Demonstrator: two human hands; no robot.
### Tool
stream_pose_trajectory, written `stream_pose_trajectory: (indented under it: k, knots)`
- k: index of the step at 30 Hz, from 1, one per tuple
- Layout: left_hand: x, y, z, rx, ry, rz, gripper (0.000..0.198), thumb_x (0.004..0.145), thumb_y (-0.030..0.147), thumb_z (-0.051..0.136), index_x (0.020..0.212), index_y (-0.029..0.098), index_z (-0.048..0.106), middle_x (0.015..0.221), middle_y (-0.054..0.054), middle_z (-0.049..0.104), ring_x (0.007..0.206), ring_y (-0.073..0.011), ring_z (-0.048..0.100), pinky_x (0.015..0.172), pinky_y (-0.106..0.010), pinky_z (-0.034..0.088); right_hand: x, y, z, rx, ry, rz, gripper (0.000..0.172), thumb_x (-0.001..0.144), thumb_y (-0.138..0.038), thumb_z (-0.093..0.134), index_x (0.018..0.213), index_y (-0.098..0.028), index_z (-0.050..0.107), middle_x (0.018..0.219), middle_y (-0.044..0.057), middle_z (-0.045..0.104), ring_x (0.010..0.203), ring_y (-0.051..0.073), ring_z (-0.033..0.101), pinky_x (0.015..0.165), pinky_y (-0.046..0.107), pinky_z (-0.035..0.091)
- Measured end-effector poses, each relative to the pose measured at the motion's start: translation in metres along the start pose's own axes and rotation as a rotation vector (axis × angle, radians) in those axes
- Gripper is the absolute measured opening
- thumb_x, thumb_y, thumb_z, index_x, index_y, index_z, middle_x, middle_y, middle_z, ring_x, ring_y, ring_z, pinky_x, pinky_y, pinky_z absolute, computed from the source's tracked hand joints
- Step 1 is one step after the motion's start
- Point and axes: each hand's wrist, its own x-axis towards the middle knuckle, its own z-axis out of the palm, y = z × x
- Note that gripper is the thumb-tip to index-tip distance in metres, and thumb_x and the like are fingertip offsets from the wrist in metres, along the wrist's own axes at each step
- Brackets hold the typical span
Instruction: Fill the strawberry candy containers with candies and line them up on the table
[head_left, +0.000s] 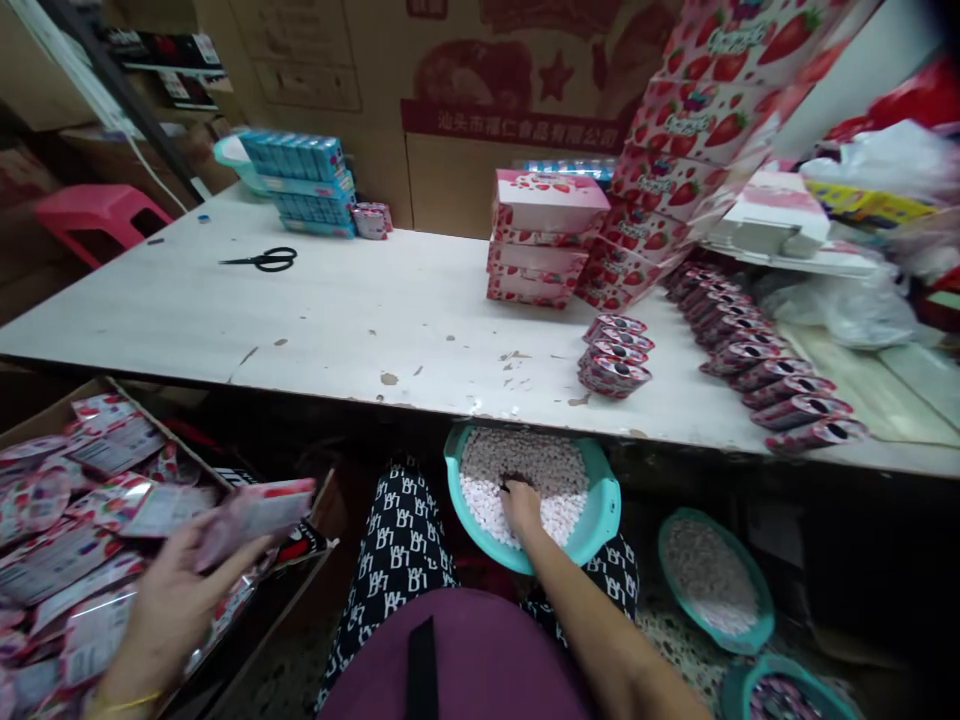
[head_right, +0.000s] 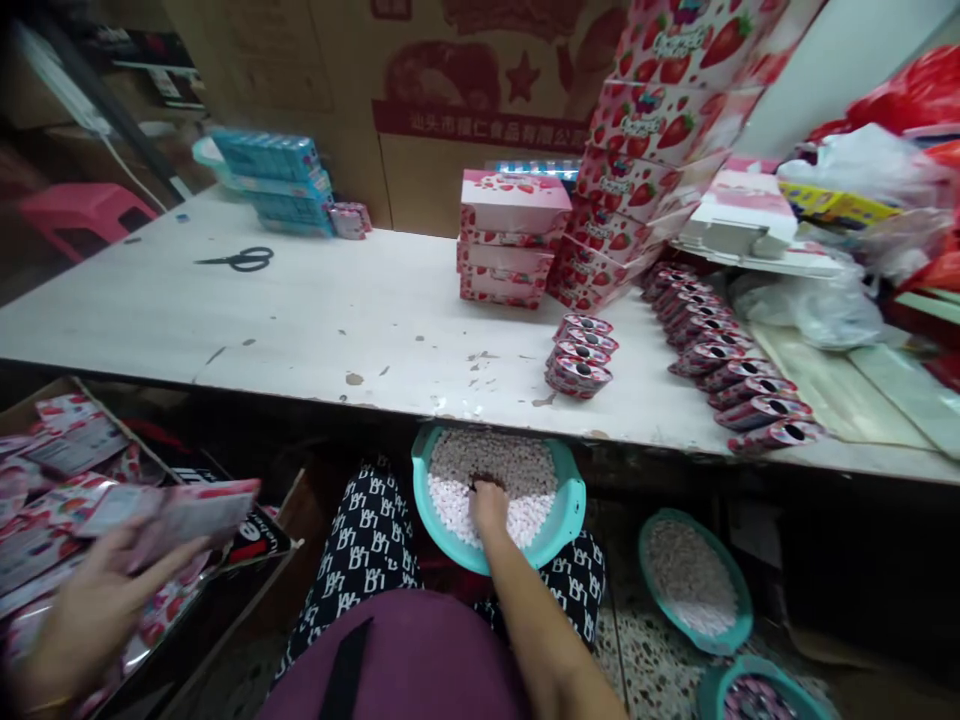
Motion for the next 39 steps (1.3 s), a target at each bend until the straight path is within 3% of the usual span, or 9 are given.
stream_pose_trajectory:
  k: [3, 7, 14, 20, 27, 31, 34, 37, 39]
  knots:
    - [-0.015, 0.031, 0.062, -0.050, -0.303, 0.071, 0.057, 0.051, 0.043, 0.072, 0.099, 0.019, 0.053, 0.090, -0.004, 0.064, 0.081, -0.0233, 0.060, 0.076, -0.037, 0.048, 0.009, -0.002, 0.007, 0.123, 0.045, 0.022, 0.028, 0.079, -0.023, 0.045, 0.099, -0.013, 0.062, 0.090, 0.011, 0.065, 0.085, 0.019, 0.058, 0.075, 0.028, 0.040]
    - [-0.023, 0.048, 0.136, -0.114, -0.577, 0.213, 0.047, 0.059, 0.038, 0.069, 0.098, 0.016, 0.053, 0.091, -0.004, 0.063, 0.083, -0.0194, 0.059, 0.077, -0.032, 0.047, 0.005, 0.024, -0.016, 0.247, 0.096, -0.039, 0.025, 0.075, -0.023, 0.052, 0.096, -0.017, 0.063, 0.089, 0.006, 0.063, 0.086, 0.017, 0.056, 0.076, 0.025, 0.041]
    - [-0.028, 0.051, 0.228, 0.032, -0.621, 0.600, 0.028, 0.064, 0.016, 0.060, 0.091, 0.016, 0.057, 0.089, -0.005, 0.057, 0.084, -0.0173, 0.055, 0.076, -0.028, 0.043, -0.034, 0.057, -0.104, 0.424, 0.187, -0.255, 0.029, 0.077, -0.024, 0.051, 0.104, -0.020, 0.060, 0.085, 0.004, 0.056, 0.083, 0.016, 0.053, 0.076, 0.026, 0.041]
    - [-0.043, 0.053, 0.272, 0.225, -0.646, 0.707, 0.033, 0.062, 0.011, 0.058, 0.095, 0.016, 0.057, 0.093, -0.006, 0.058, 0.090, -0.0199, 0.052, 0.082, -0.030, 0.040, -0.045, 0.044, -0.166, 0.061, 0.063, -0.331, 0.025, 0.077, -0.025, 0.052, 0.100, -0.023, 0.062, 0.085, 0.003, 0.057, 0.086, 0.017, 0.053, 0.076, 0.025, 0.038]
    - [-0.053, 0.066, 0.268, 0.345, -0.721, 0.752, 0.037, 0.066, 0.017, 0.057, 0.103, 0.018, 0.053, 0.100, -0.008, 0.058, 0.096, -0.0234, 0.051, 0.083, -0.031, 0.038, -0.030, 0.051, -0.143, 0.322, 0.037, -0.418, 0.025, 0.073, -0.019, 0.057, 0.098, -0.021, 0.062, 0.082, 0.002, 0.058, 0.080, 0.014, 0.053, 0.072, 0.024, 0.040]
    - [-0.048, 0.065, 0.269, 0.284, -0.824, 0.505, 0.060, 0.059, 0.017, 0.064, 0.116, 0.021, 0.046, 0.089, -0.005, 0.061, 0.086, -0.0221, 0.056, 0.077, -0.029, 0.040, -0.038, 0.067, -0.126, 0.482, 0.093, -0.403, 0.026, 0.073, -0.019, 0.058, 0.099, -0.019, 0.062, 0.083, 0.003, 0.059, 0.079, 0.014, 0.053, 0.072, 0.025, 0.041]
    - [-0.047, 0.056, 0.278, -0.006, -0.842, 0.048, 0.054, 0.057, 0.019, 0.068, 0.108, 0.016, 0.051, 0.080, -0.004, 0.062, 0.072, -0.0179, 0.057, 0.066, -0.026, 0.044, -0.049, 0.075, -0.135, 0.439, 0.101, -0.381, 0.026, 0.074, -0.021, 0.057, 0.100, -0.020, 0.062, 0.084, 0.003, 0.059, 0.081, 0.014, 0.053, 0.074, 0.026, 0.041]
    - [-0.053, 0.049, 0.284, -0.400, -0.877, -0.468, 0.028, 0.069, 0.023, 0.061, 0.094, 0.012, 0.056, 0.077, -0.006, 0.062, 0.060, -0.0140, 0.056, 0.055, -0.024, 0.045, -0.059, 0.076, -0.157, 0.309, 0.076, -0.367, 0.027, 0.077, -0.024, 0.054, 0.103, -0.022, 0.061, 0.087, 0.003, 0.059, 0.086, 0.015, 0.054, 0.078, 0.026, 0.040]
    - [-0.058, 0.049, 0.285, -0.614, -0.892, -0.689, 0.019, 0.075, 0.022, 0.055, 0.091, 0.011, 0.058, 0.077, -0.007, 0.063, 0.060, -0.0130, 0.057, 0.054, -0.024, 0.046, -0.064, 0.072, -0.171, 0.170, 0.041, -0.349, 0.027, 0.078, -0.026, 0.052, 0.103, -0.024, 0.061, 0.088, 0.002, 0.059, 0.087, 0.015, 0.054, 0.077, 0.025, 0.039]
